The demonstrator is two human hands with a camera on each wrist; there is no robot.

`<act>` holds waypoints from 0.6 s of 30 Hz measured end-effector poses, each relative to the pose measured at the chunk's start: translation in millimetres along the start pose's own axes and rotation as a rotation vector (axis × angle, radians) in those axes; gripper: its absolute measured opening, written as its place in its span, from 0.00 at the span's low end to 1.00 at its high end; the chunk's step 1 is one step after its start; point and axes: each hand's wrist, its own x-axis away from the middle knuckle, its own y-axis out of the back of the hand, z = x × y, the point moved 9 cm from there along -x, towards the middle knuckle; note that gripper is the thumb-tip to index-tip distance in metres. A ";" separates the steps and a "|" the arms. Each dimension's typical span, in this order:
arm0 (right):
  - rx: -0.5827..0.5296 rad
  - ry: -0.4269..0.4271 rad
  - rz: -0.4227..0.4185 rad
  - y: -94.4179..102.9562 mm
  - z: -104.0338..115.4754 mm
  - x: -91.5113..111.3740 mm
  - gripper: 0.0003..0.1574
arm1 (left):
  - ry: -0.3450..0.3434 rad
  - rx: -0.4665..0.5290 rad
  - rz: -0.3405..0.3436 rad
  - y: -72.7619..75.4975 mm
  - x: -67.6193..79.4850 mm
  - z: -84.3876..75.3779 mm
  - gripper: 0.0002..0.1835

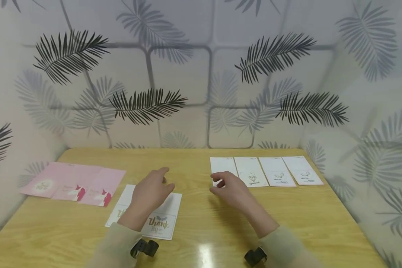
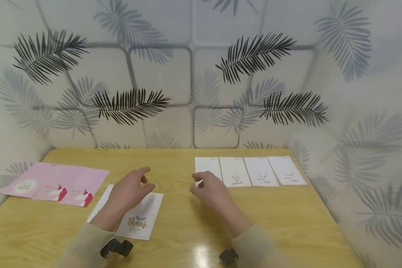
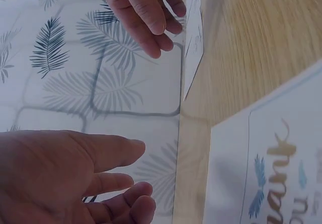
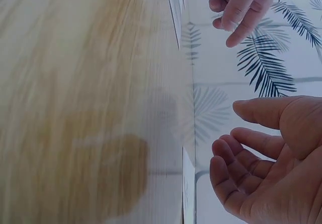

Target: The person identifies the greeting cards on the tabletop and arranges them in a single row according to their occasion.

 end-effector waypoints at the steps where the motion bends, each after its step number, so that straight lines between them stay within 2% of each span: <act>1: -0.003 0.006 0.007 -3.2 1.9 -0.1 0.27 | -0.006 0.003 0.002 2.3 2.5 3.4 0.33; 10: -0.059 0.056 0.074 -24.2 23.2 -3.0 0.27 | -0.085 -0.001 0.062 14.3 19.0 24.7 0.37; 18: -0.122 0.080 0.170 -44.4 34.7 -3.5 0.30 | -0.122 -0.003 0.107 11.9 25.0 36.4 0.37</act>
